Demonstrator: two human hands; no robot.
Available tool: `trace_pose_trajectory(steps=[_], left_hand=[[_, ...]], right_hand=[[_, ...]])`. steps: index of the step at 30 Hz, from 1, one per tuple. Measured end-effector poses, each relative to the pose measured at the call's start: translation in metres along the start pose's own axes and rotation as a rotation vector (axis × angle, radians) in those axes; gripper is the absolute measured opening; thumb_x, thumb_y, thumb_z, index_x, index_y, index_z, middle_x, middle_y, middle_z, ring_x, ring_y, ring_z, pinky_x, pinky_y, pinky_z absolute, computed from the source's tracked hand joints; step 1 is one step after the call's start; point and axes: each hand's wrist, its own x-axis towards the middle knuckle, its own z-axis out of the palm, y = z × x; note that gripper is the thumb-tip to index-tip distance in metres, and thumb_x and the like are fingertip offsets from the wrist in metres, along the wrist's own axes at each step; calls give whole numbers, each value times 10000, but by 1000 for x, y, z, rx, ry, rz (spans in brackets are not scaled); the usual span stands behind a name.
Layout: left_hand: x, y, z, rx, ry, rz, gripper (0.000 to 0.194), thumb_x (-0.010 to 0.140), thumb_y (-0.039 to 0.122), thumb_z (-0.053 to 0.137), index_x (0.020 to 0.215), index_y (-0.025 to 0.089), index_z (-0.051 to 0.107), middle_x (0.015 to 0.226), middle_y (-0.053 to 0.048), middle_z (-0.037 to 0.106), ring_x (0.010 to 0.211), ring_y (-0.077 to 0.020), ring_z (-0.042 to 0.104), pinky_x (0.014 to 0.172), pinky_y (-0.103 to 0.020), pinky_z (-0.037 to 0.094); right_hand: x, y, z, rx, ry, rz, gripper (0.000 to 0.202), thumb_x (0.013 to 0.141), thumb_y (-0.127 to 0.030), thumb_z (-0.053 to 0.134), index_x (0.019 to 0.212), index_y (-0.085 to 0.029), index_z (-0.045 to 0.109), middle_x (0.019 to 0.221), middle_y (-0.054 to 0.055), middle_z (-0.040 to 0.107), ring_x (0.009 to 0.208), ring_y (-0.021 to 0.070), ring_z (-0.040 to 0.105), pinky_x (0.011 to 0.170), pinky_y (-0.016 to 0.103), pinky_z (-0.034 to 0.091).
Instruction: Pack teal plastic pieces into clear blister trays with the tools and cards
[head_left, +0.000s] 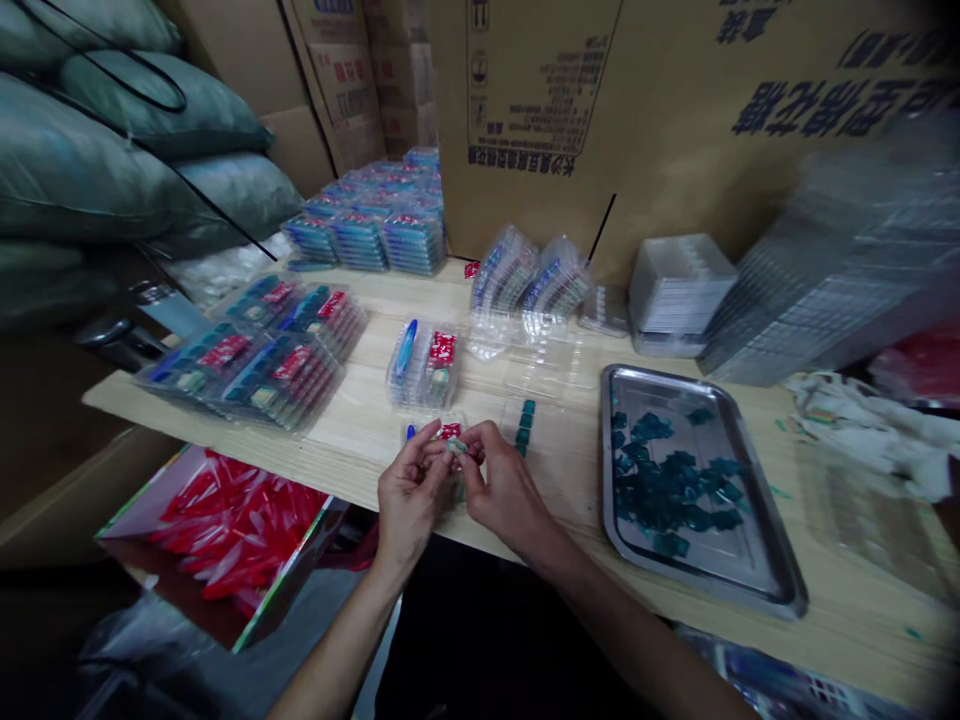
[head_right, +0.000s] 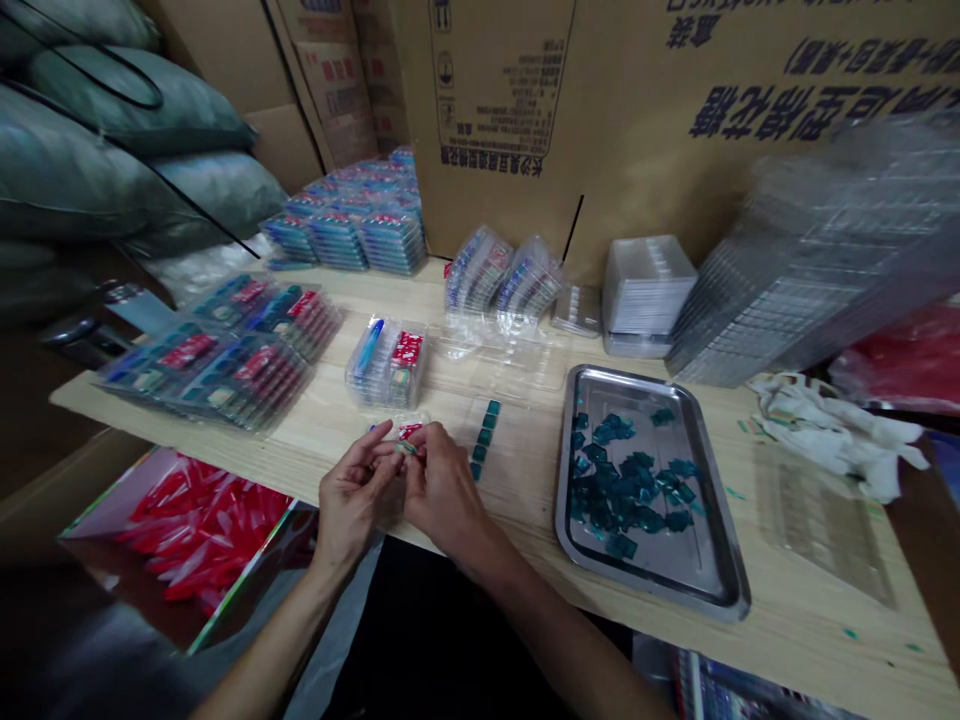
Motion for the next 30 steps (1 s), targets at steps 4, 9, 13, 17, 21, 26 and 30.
trace_pose_trajectory(steps=[4, 9, 13, 17, 21, 26, 30], left_hand=[[-1, 0, -2, 3, 26, 43, 261, 797, 328, 739, 1024, 202, 764, 1048, -64, 761, 934, -201, 704, 888, -349, 549], [0, 3, -1, 166, 13, 271, 185, 833, 256, 702, 1000, 249, 779, 1039, -37, 757, 986, -177, 684, 918, -323, 532], [5, 11, -1, 220, -13, 319, 169, 829, 277, 709, 974, 229, 781, 966, -37, 742, 917, -161, 672, 846, -290, 529], [21, 20, -15, 320, -131, 177, 312, 846, 337, 680, 1120, 194, 725, 921, -41, 719, 780, -153, 658, 739, -287, 521], [35, 29, -34, 792, -397, 260, 128, 847, 224, 635, 889, 198, 753, 834, -27, 658, 757, -153, 617, 699, -267, 459], [27, 25, -31, 1091, -749, 308, 173, 878, 171, 568, 838, 215, 731, 836, -30, 606, 776, -159, 581, 682, -253, 421], [17, 13, -29, 1078, -777, 339, 212, 909, 188, 518, 820, 214, 709, 875, -43, 574, 847, -177, 566, 719, -265, 429]], right_hand=[[-1, -5, -2, -127, 22, -77, 173, 892, -131, 418, 985, -185, 552, 940, 72, 651, 877, 199, 600, 826, 353, 446], [2, -4, -5, -111, -19, -75, 187, 897, -137, 405, 980, -179, 567, 919, 70, 660, 853, 184, 612, 803, 328, 455], [11, 1, -10, 7, -94, -50, 92, 872, -200, 493, 939, -196, 556, 809, 8, 639, 731, 143, 593, 700, 265, 448], [22, 10, -25, 25, -101, 23, 55, 863, -202, 501, 866, -195, 555, 735, -14, 614, 669, 127, 562, 643, 244, 401], [23, 18, -44, -4, -104, 96, 64, 853, -193, 506, 840, -185, 568, 703, -20, 589, 625, 117, 523, 608, 231, 362], [10, 20, -44, -155, -300, 71, 136, 801, -83, 524, 855, -172, 612, 762, 6, 625, 687, 126, 545, 662, 239, 372], [4, 22, -32, -294, -410, 57, 142, 813, -75, 530, 879, -157, 625, 843, 50, 651, 772, 153, 567, 696, 253, 377]])
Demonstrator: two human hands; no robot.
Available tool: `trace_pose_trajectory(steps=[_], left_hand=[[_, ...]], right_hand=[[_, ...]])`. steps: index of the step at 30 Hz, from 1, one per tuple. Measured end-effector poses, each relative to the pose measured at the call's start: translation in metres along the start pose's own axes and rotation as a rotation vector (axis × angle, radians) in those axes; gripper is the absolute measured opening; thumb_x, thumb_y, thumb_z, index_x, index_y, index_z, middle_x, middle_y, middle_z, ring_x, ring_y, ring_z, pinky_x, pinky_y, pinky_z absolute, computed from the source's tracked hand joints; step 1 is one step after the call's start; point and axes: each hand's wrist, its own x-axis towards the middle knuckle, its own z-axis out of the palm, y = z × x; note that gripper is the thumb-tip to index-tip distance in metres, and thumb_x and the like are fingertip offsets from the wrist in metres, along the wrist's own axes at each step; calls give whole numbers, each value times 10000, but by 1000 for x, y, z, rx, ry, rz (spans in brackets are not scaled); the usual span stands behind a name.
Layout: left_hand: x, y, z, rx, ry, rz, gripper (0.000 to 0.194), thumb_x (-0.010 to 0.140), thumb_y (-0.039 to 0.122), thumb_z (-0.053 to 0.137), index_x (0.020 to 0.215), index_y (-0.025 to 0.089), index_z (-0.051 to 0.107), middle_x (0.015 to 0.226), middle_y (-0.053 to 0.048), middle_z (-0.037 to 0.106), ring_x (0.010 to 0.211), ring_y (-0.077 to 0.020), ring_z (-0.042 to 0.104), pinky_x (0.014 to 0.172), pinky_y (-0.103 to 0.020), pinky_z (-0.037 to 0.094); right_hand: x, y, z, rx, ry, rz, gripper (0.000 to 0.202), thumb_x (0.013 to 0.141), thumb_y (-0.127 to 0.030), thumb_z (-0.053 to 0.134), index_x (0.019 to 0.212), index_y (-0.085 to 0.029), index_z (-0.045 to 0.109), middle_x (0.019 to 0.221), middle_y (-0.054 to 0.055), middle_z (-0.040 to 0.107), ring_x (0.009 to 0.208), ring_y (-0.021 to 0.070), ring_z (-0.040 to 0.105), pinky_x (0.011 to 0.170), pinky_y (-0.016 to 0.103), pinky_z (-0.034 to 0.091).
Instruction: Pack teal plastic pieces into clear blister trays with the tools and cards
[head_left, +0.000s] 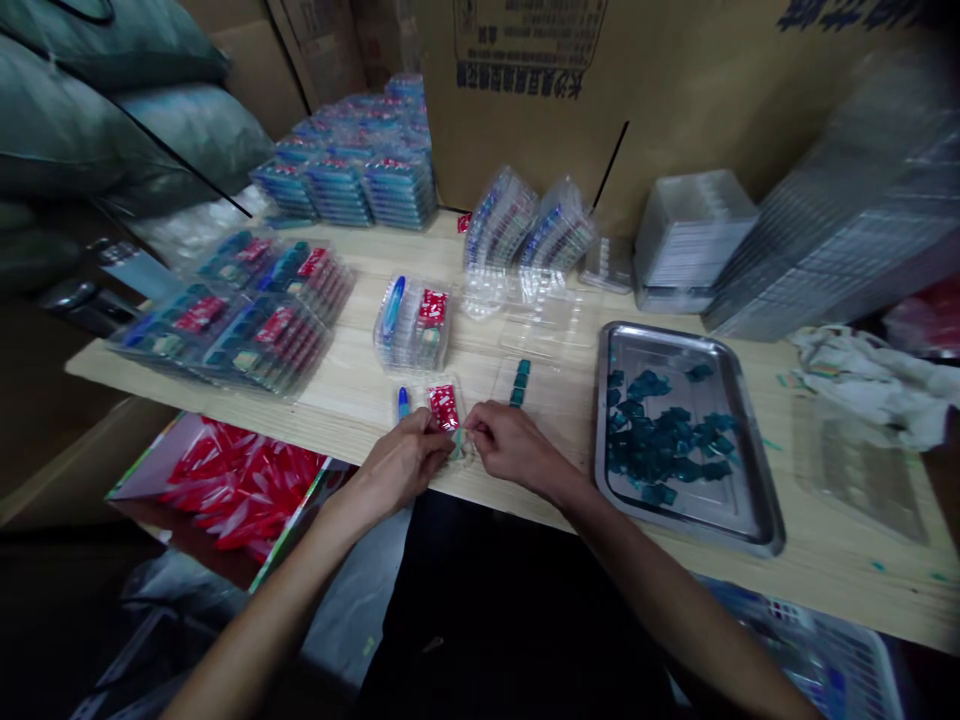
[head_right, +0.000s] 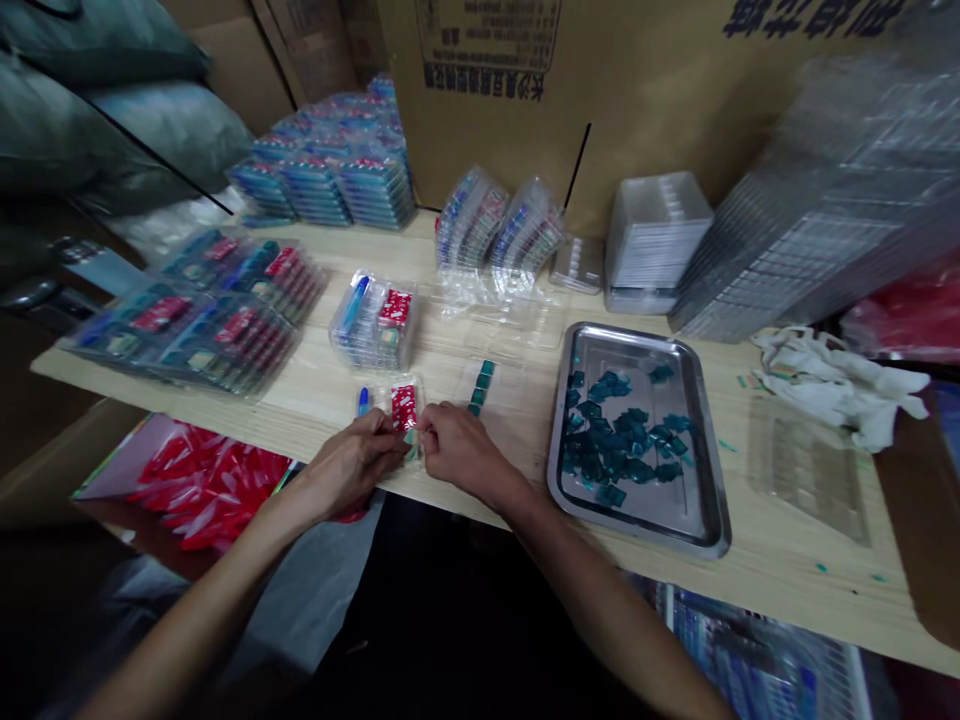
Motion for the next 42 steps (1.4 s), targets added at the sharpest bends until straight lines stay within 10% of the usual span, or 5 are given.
trace_pose_trajectory(steps=[10, 23, 42], left_hand=[[-18, -3, 2, -246, 171, -60, 163, 857, 111, 458, 947, 194, 566, 905, -36, 599, 813, -162, 587, 748, -285, 470], [-26, -4, 7, -143, 121, 93, 403, 904, 92, 430, 1243, 214, 609, 1111, -90, 590, 1010, -182, 605, 891, -303, 513], [-10, -2, 9, -96, 92, 46, 222, 944, 174, 432, 1039, 179, 633, 967, -76, 567, 883, -183, 582, 793, -304, 505]], right_hand=[[8, -19, 3, -375, -257, -116, 101, 843, -127, 544, 897, -131, 629, 946, 134, 664, 841, 220, 602, 743, 312, 410], [-7, -13, -6, -343, -79, -39, 294, 842, -37, 476, 1108, -134, 557, 992, 122, 650, 894, 215, 605, 771, 307, 424], [-44, -17, 6, -531, -145, -283, 370, 842, -22, 481, 1169, -139, 608, 1036, 107, 589, 929, 237, 505, 832, 373, 355]])
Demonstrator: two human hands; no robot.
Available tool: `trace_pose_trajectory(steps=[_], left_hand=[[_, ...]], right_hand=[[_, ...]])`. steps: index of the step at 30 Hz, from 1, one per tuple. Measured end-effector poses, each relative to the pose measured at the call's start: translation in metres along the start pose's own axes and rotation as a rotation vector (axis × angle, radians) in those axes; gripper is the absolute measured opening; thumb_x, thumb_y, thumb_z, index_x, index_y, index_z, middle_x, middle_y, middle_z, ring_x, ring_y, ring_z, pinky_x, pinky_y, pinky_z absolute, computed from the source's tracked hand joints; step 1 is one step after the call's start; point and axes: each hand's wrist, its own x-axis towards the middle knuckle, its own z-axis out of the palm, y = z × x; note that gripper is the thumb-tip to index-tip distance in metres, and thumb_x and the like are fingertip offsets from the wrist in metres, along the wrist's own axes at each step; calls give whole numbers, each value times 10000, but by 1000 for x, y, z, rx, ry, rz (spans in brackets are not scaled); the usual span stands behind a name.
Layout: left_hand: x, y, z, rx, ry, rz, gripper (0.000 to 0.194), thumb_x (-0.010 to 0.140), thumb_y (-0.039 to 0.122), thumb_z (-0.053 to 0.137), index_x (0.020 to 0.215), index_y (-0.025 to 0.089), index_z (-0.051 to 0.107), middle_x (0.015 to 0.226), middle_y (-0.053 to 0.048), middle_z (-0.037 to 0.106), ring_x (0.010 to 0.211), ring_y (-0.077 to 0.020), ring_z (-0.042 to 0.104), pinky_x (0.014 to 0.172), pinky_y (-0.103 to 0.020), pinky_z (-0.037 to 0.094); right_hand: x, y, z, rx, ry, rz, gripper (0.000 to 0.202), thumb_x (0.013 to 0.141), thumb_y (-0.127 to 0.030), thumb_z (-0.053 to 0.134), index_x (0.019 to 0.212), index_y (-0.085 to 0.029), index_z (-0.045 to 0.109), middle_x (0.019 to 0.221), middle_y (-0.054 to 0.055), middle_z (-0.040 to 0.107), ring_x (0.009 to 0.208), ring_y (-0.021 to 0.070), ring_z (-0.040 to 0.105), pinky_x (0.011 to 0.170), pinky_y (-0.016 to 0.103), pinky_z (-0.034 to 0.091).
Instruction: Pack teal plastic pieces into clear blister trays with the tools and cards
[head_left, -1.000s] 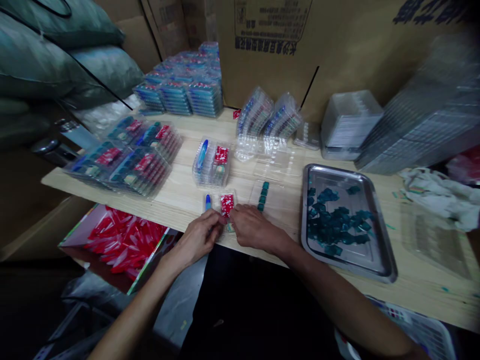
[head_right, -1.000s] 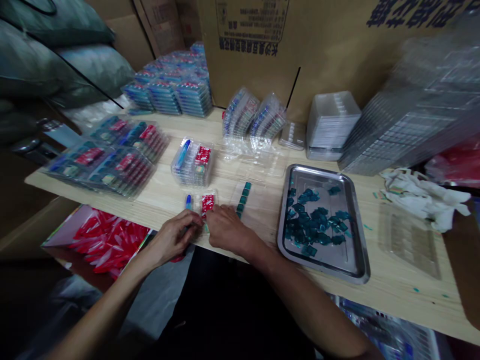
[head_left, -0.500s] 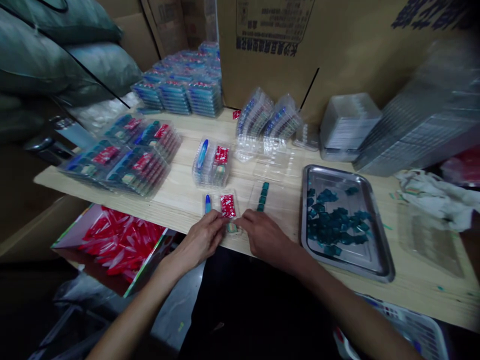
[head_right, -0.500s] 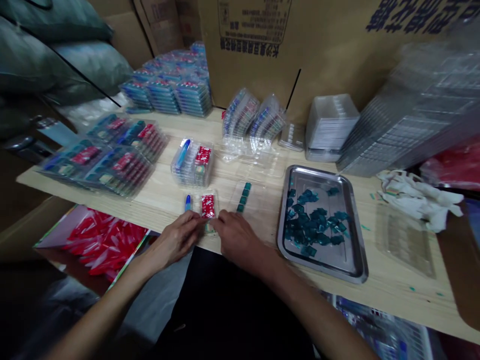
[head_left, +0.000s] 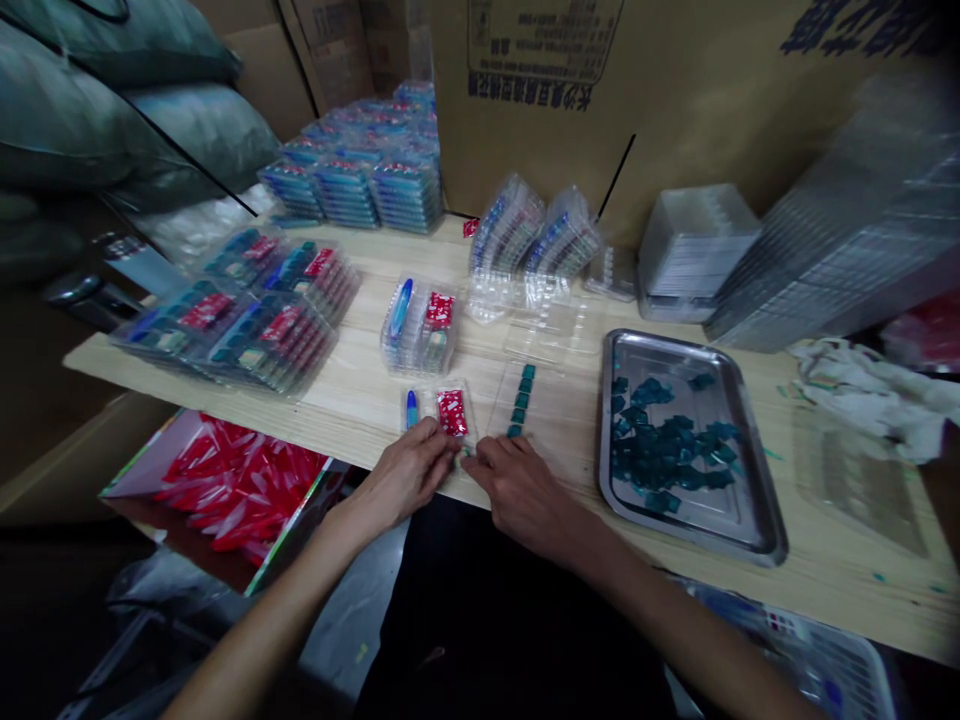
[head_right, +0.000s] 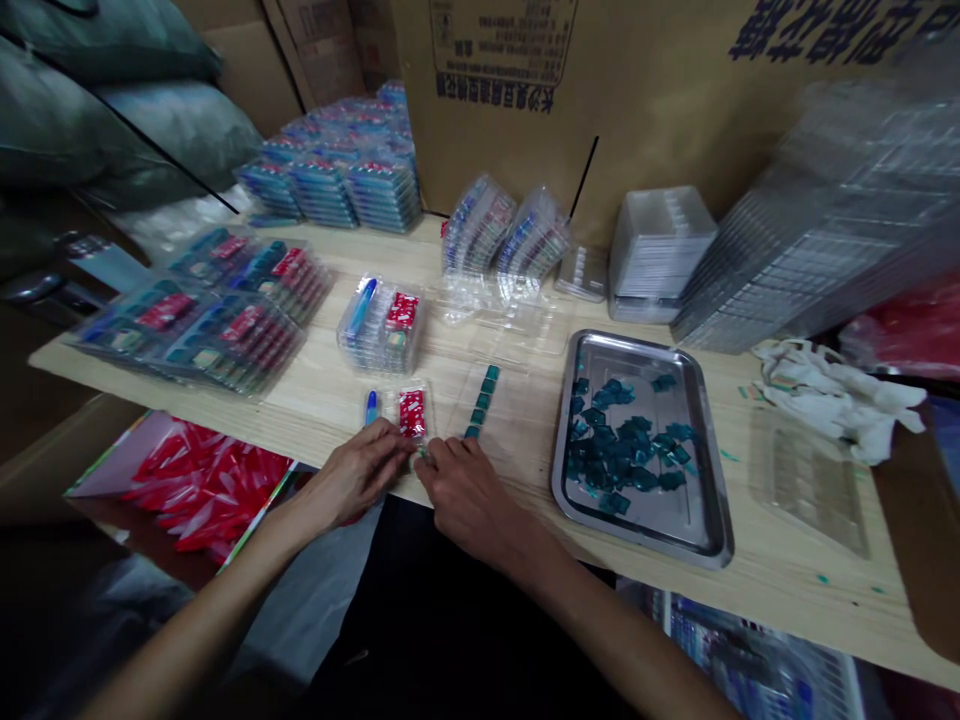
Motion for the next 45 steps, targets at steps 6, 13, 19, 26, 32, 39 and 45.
trace_pose_trajectory(steps=[6, 13, 19, 26, 32, 39, 45], left_hand=[[20, 3, -3, 134, -111, -61, 157, 906, 151, 474, 823, 164, 606, 821, -53, 577, 743, -182, 575, 722, -310, 482], [18, 3, -11, 32, -74, -88, 141, 914, 174, 415, 863, 172, 546, 882, -82, 597, 767, -192, 559, 729, -330, 467], [14, -3, -19, -137, 38, -250, 93, 862, 206, 449, 833, 187, 536, 757, -20, 587, 683, -169, 544, 639, -287, 431], [19, 9, -9, 36, -36, -254, 106, 845, 176, 514, 787, 186, 603, 780, -37, 620, 683, -167, 584, 640, -277, 427], [-5, 6, -8, -7, 180, -157, 184, 907, 144, 467, 961, 180, 639, 890, -58, 662, 812, -176, 648, 733, -282, 500], [-29, 11, 7, -34, 269, 47, 293, 958, 193, 508, 1245, 195, 572, 1118, -97, 632, 1049, -176, 636, 900, -303, 546], [-19, 10, 12, -9, 210, 66, 259, 953, 223, 533, 1196, 207, 620, 1104, -83, 615, 1018, -182, 638, 862, -327, 578]], right_hand=[[-3, 0, 8, 25, 22, 12, 394, 848, -15, 473, 1201, -139, 597, 1016, 96, 588, 926, 224, 496, 845, 354, 351], [-5, -2, 8, 56, 24, 14, 428, 829, 6, 473, 1216, -134, 592, 1021, 101, 590, 922, 217, 495, 869, 355, 356], [-3, -2, 7, 123, -1, 29, 431, 803, 23, 469, 1173, -144, 614, 1010, 103, 601, 933, 212, 517, 884, 355, 378], [-4, 10, 1, 315, 146, 323, 412, 842, 16, 416, 1152, -142, 637, 1036, 97, 650, 941, 194, 593, 882, 315, 436], [-8, 3, 5, 235, 111, 151, 485, 810, 47, 423, 1203, -154, 624, 1051, 103, 614, 990, 212, 547, 912, 345, 436], [-3, 0, 13, 212, 135, 174, 508, 822, 34, 419, 1278, -133, 570, 1065, 118, 577, 980, 228, 516, 910, 367, 457], [-5, 5, 12, 323, 86, 213, 441, 809, 53, 399, 1160, -127, 597, 1065, 110, 592, 985, 197, 557, 937, 329, 476]])
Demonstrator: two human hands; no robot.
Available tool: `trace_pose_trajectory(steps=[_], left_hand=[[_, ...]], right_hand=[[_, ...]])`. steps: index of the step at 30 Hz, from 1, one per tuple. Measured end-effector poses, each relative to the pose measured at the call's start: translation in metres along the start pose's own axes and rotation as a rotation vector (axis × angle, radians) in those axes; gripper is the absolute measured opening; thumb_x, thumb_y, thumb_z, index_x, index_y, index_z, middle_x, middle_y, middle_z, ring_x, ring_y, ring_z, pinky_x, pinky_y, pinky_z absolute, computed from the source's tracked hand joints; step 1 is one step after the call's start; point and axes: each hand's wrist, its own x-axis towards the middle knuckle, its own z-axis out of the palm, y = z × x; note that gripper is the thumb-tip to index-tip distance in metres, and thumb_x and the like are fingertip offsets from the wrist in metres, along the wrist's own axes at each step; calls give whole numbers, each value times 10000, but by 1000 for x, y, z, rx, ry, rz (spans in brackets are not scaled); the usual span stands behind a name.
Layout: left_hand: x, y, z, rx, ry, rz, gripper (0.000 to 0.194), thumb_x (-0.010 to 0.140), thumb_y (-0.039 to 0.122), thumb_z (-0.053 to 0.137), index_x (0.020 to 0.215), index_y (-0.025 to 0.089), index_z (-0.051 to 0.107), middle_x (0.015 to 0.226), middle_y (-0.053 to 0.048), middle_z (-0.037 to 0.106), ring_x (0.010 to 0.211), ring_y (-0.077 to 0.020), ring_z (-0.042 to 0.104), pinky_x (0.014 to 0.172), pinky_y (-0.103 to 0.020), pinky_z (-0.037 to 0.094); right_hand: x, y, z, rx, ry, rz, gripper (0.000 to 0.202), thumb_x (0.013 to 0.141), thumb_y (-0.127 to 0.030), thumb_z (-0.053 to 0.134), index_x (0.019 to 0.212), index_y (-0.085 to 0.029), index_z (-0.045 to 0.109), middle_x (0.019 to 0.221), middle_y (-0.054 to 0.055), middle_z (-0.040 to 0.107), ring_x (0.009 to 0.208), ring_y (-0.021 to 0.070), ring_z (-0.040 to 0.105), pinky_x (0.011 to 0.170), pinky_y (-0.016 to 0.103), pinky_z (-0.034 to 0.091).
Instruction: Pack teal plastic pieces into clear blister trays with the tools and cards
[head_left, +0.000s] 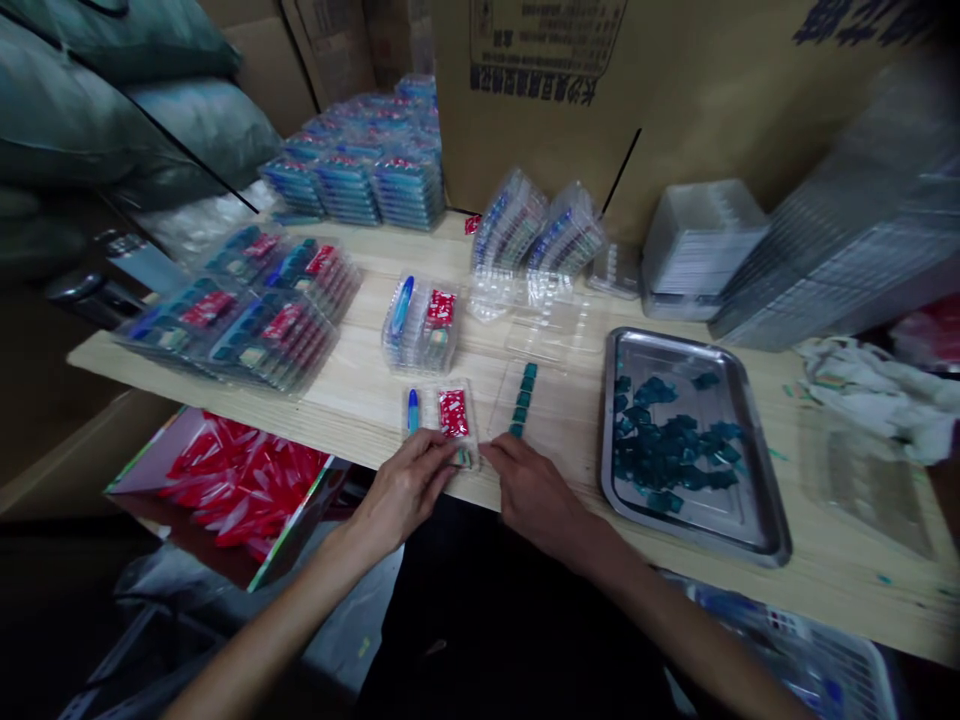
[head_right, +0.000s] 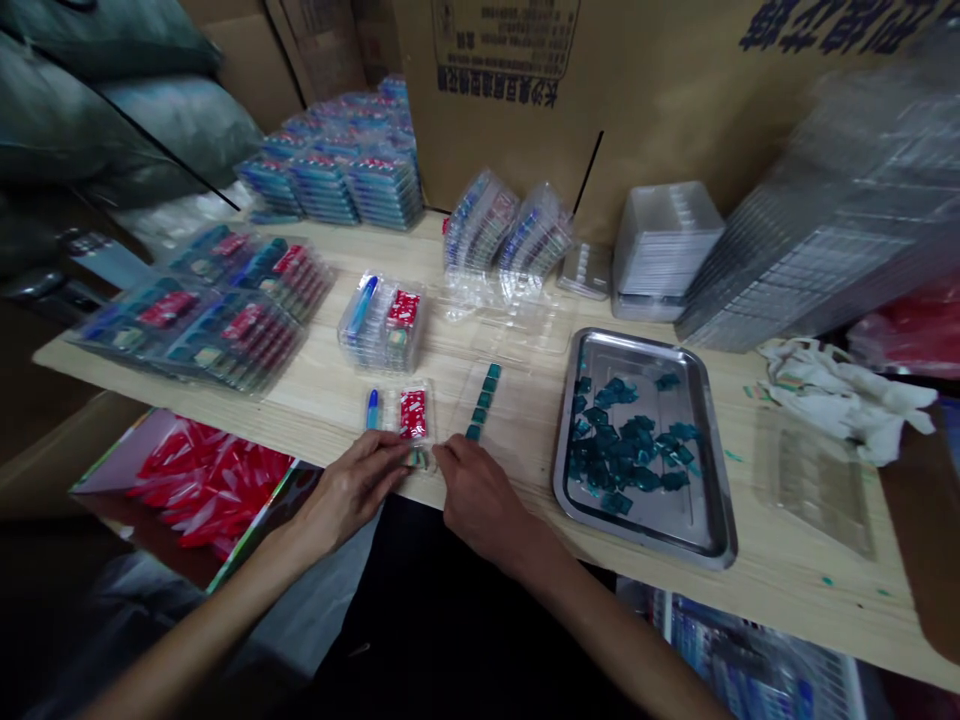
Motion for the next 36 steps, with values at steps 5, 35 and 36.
trace_pose_trajectory(steps=[5, 35, 36], left_hand=[[-7, -2, -1, -13, 87, 4, 342, 947, 203, 545, 1289, 210, 568, 1198, -104, 600, 1116, -194, 615, 927, -351, 567], [-34, -7, 20, 57, 277, 273, 455, 852, 34, 573, 1282, 180, 584, 1187, -132, 678, 1111, -221, 643, 906, -365, 567], [-34, -1, 25, 37, 252, 292, 473, 854, 35, 571, 1305, 177, 566, 1202, -138, 673, 1131, -225, 635, 919, -377, 564]], right_hand=[[-7, -1, 0, 29, 42, 11, 476, 794, 58, 386, 1179, -125, 599, 1100, 123, 606, 1053, 203, 571, 946, 332, 493], [-93, 44, 35, -581, 318, -168, 172, 766, -42, 562, 868, -177, 590, 1102, 138, 621, 1052, 288, 492, 889, 420, 396], [-96, 45, 33, -572, 320, -194, 187, 755, -28, 549, 858, -180, 587, 1076, 130, 629, 1007, 277, 504, 854, 407, 408]])
